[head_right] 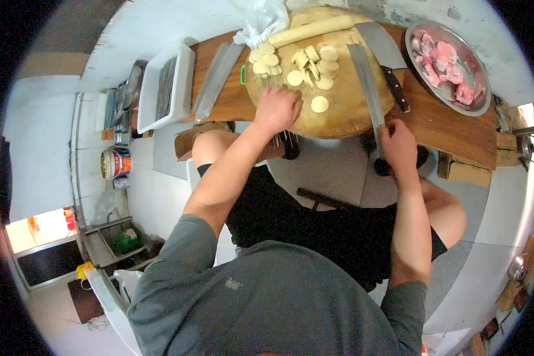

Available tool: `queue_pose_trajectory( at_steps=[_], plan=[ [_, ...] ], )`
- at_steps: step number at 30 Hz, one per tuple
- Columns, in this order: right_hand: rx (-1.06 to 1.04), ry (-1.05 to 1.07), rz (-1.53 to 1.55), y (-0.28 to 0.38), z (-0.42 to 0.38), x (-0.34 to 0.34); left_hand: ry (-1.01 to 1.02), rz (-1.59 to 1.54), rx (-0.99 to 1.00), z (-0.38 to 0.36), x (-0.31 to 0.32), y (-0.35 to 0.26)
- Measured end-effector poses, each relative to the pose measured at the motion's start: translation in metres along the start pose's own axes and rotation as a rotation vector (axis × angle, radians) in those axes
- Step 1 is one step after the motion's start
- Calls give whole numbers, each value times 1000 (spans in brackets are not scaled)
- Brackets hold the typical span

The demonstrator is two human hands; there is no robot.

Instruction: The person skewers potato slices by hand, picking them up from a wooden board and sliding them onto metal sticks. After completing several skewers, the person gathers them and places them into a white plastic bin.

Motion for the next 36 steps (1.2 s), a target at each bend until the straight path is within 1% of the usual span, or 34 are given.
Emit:
queue_pose_trajectory(
  at_steps=[1,4,6,7,8,10,13,14,17,18,21,25,28,31,34,36],
  plan=[
    [25,17,8,-2,2,5,30,-26,-41,7,-3,0],
    [90,31,54,-1,4,15,-189,-284,-202,39,-2,5],
    [35,-26,114,-3,10,13,-248,-444,-373,67,2,15],
    [16,-44,141,-5,8,13,-266,-526,-466,73,3,16],
    [36,-21,153,-7,7,13,-200,-536,-476,76,5,14],
    [69,8,183,-5,11,11,-83,-552,-484,86,0,11],
    [80,-11,229,-6,12,11,-28,-360,-381,68,-11,-15],
    [71,-23,225,-7,13,12,-48,-395,-340,59,-7,-20],
    [50,-37,204,-4,13,13,42,-326,-287,35,1,-33],
    [56,-37,195,-2,13,12,151,-268,-294,30,0,-36],
    [50,-41,156,-4,15,15,18,-248,-213,18,12,-40],
    [58,-44,130,-7,18,17,-14,-306,-299,16,18,-43],
    [82,-71,137,-6,15,16,107,-421,-417,21,14,-44],
    [53,-50,77,-1,11,11,154,-573,-500,22,16,-44],
    [7,-71,81,-1,13,11,-46,-516,-356,17,24,-42],
    [1,-78,127,-2,10,10,-112,-454,-266,10,21,-43]
  ],
)
Point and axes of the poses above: each hand's wrist, its own z-axis towards the middle knuckle, its own x-axis out of the palm, y = z × x, the point moved 2 cm from there along z, towards the middle knuckle, and after that the axes turned 5 degrees about x, right-handed, at the moved point
